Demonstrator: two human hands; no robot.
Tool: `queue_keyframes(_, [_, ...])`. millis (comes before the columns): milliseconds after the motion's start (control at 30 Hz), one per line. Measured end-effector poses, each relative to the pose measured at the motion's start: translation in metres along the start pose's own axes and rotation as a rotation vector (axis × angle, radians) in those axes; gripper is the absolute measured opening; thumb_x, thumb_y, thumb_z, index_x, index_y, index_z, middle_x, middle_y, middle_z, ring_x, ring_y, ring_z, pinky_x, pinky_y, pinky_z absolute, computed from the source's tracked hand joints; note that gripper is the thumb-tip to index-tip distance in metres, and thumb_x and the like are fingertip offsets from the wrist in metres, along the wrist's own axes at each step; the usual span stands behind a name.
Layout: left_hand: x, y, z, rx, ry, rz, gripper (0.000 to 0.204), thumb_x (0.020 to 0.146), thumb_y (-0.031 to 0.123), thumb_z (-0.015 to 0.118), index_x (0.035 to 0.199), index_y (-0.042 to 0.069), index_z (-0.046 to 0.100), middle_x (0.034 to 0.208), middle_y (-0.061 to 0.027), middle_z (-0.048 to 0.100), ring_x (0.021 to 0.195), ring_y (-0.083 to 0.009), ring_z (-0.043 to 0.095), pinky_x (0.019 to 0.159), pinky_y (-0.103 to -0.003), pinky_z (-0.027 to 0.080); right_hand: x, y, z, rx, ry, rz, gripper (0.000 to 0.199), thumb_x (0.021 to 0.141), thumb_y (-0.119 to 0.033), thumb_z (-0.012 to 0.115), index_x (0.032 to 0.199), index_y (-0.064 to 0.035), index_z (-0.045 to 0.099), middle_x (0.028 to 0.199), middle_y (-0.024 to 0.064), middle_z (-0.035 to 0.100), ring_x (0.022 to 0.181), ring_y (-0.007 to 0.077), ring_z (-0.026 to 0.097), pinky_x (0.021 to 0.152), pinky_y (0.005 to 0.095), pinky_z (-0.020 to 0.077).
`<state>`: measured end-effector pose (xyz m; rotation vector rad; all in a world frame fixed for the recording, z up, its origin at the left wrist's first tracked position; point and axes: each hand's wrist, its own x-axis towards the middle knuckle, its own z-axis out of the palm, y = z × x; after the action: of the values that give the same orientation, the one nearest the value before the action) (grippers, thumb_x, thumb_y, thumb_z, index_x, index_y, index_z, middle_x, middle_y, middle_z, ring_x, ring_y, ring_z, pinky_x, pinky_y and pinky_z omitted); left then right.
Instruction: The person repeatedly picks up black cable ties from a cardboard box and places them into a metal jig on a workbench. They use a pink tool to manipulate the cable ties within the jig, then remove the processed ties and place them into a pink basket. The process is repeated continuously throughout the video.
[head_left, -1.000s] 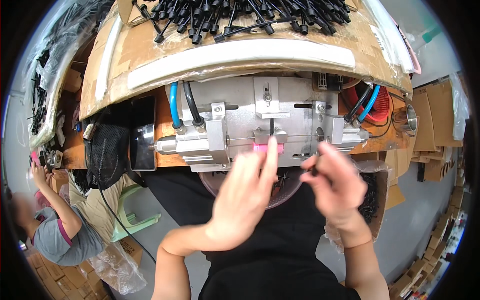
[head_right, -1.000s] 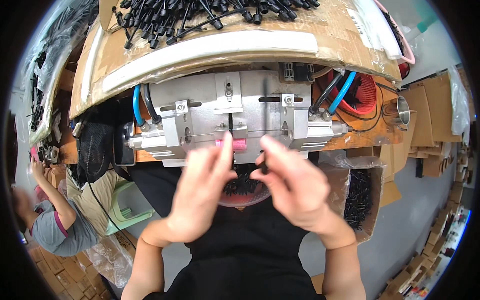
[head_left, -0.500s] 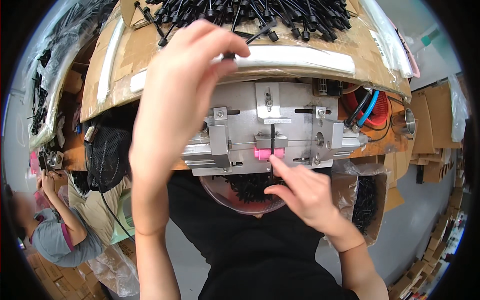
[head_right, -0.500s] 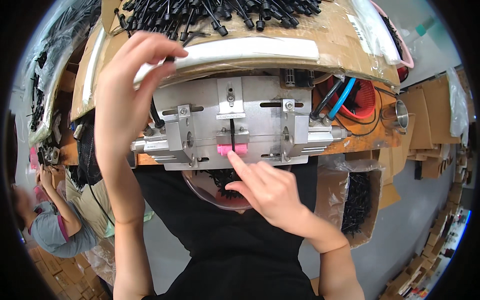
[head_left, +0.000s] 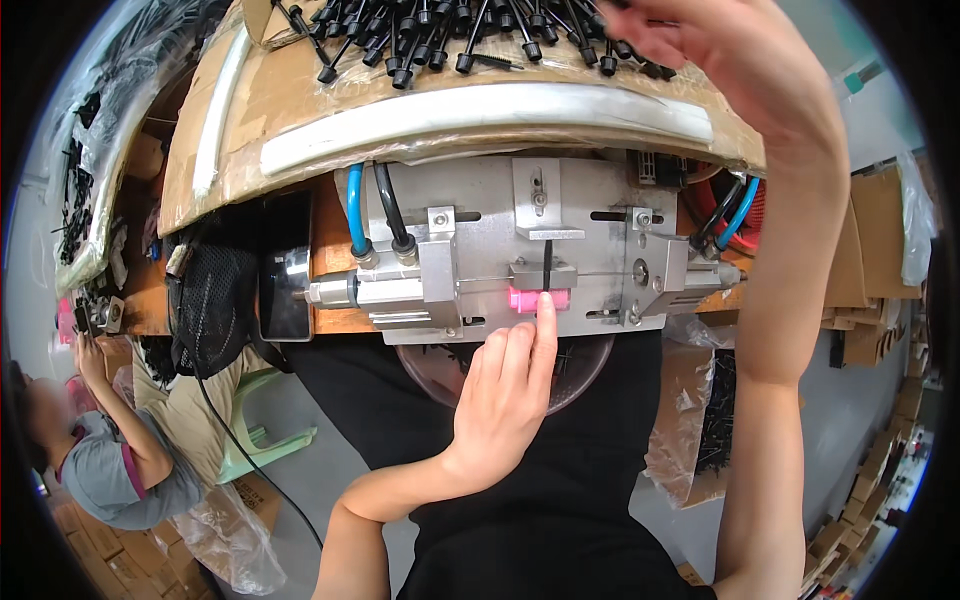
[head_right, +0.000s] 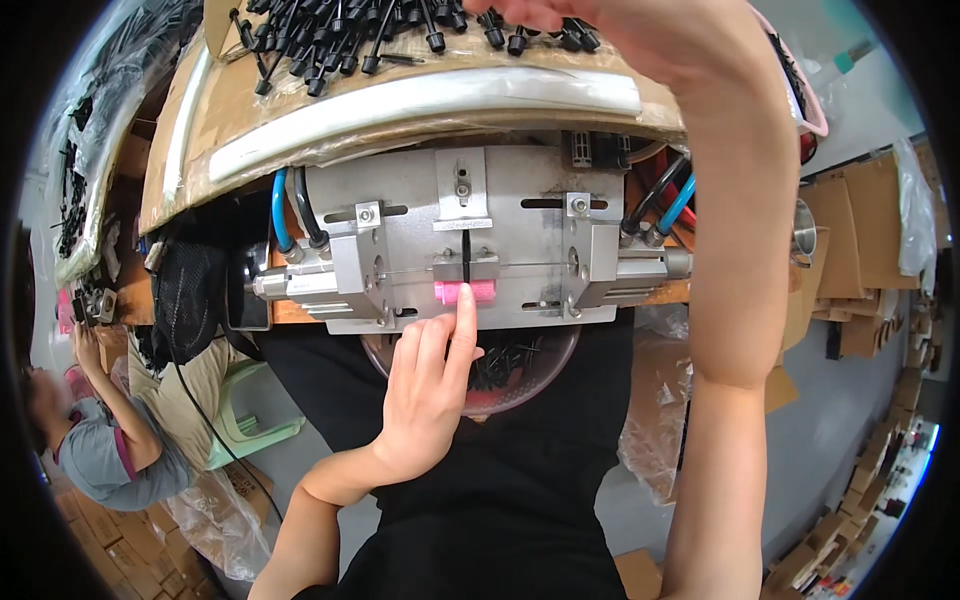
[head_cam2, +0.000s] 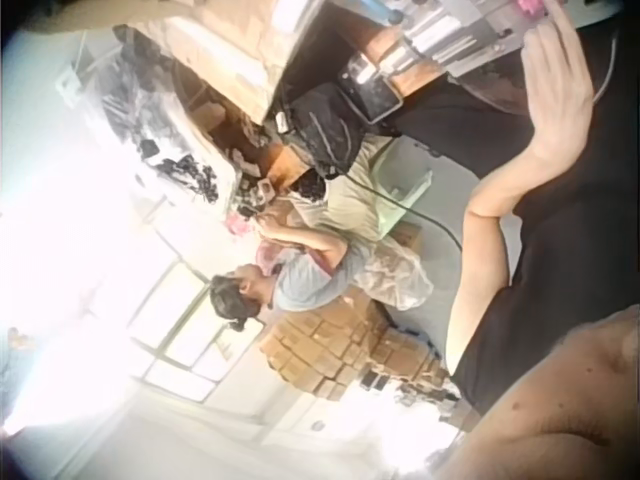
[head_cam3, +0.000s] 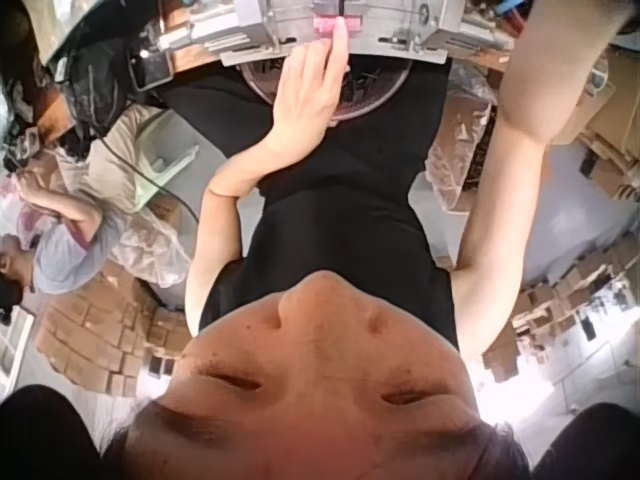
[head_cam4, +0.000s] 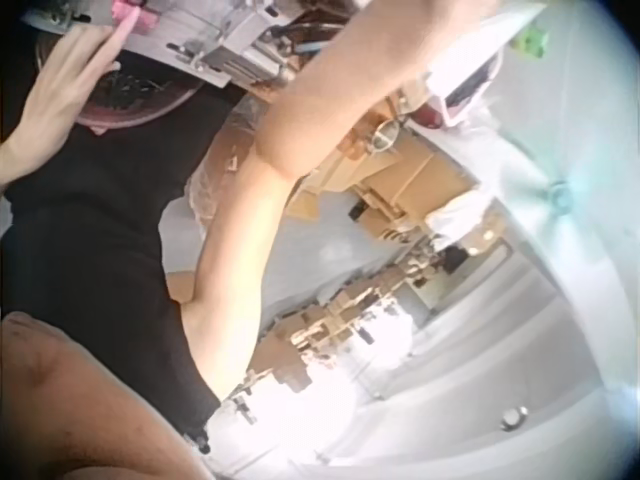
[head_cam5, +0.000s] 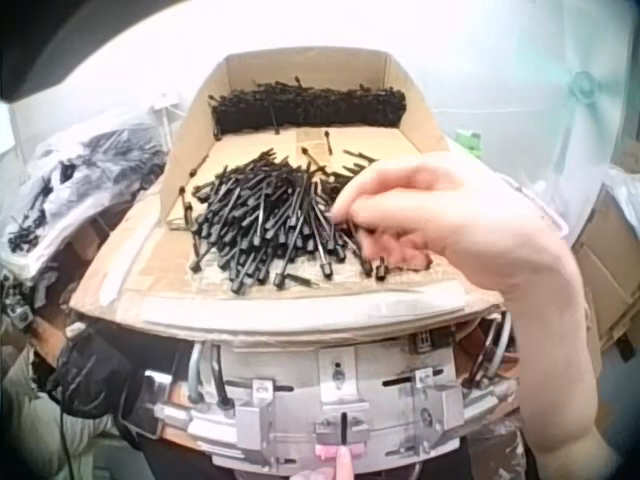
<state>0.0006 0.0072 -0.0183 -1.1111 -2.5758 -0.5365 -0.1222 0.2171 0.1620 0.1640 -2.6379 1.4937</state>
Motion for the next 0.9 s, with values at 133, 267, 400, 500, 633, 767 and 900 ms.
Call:
queue_keyframes(133, [0.001,0.001,0.0,0.043,-0.039,-0.005,0.064,0.075,0.0,0.063,0.136,-0.008,0.047,0.096,-0.0076,0.05,0.087,-0.0204,0.053,0.078,-0.029,0.048,-0.011,0.026,-0.027,0.712,-0.044,-0.163,0.016,0.096,-0.01,0.058,0.102,0.0033,0.064,0.088,0.0084,0.064,0.076,0.0144,0.061,0.058,0.0255,0.0479])
queue_keyframes(267, [0.006,0.001,-0.012,-0.028,-0.085,-0.023,0.063,0.079,0.005,0.065,0.137,-0.008,0.046,0.097,-0.0083,0.051,0.087,-0.0209,0.054,0.079,-0.031,0.048,-0.066,0.02,-0.011,0.584,0.198,-0.256,0.027,0.086,-0.018,0.071,0.103,-0.0028,0.056,0.082,0.0072,0.059,0.069,0.0164,0.054,0.064,0.0272,0.0435])
queue_keyframes(400, [0.044,-0.025,-0.045,-0.07,0.137,0.011,0.057,0.079,0.009,0.067,0.134,-0.001,0.055,0.094,-0.0082,0.053,0.086,-0.0222,0.054,0.075,-0.032,0.047,-0.125,0.036,0.047,0.086,0.283,-0.43,0.031,0.078,-0.008,0.075,0.103,0.0002,0.06,0.082,0.0096,0.063,0.068,0.0195,0.058,0.064,0.0293,0.0476])
queue_keyframes(500, [0.116,-0.062,-0.066,-0.095,0.345,-0.037,0.03,0.087,0.0,0.06,0.115,0.007,0.064,0.093,-0.0118,0.058,0.09,-0.0266,0.059,0.079,-0.039,0.047,-0.172,0.06,0.096,-0.182,0.274,-0.387,0.052,0.063,0.011,0.079,0.113,0.0075,0.064,0.082,0.0123,0.066,0.068,0.0248,0.062,0.062,0.0349,0.0521])
queue_keyframes(633, [0.179,-0.095,-0.072,-0.072,0.338,0.114,0.019,0.081,-0.003,0.066,0.099,-0.002,0.061,0.083,-0.0129,0.059,0.077,-0.0267,0.059,0.073,-0.033,0.048,-0.195,0.084,0.142,-0.28,0.289,-0.323,0.059,0.068,0.011,0.075,0.125,0.0099,0.058,0.075,0.0099,0.06,0.062,0.0213,0.056,0.057,0.0334,0.0474])
queue_keyframes(767, [0.189,-0.095,-0.092,-0.332,-0.038,-0.16,0.023,0.078,-0.002,0.067,0.1,-0.001,0.06,0.079,-0.0142,0.057,0.079,-0.0298,0.057,0.074,-0.037,0.046,-0.188,0.098,0.157,-0.315,0.246,-0.288,0.063,0.067,0.011,0.076,0.127,0.0092,0.057,0.078,0.0091,0.063,0.064,0.0197,0.057,0.058,0.032,0.0484])
queue_keyframes(900, [0.157,-0.085,-0.102,-0.246,0.131,-0.038,0.031,0.08,-0.003,0.065,0.11,0.002,0.06,0.083,-0.0133,0.056,0.082,-0.0267,0.058,0.076,-0.035,0.047,-0.183,0.098,0.156,-0.345,0.216,-0.287,0.065,0.07,0.004,0.076,0.132,0.006,0.055,0.075,0.0071,0.058,0.063,0.0195,0.052,0.059,0.0328,0.0459])
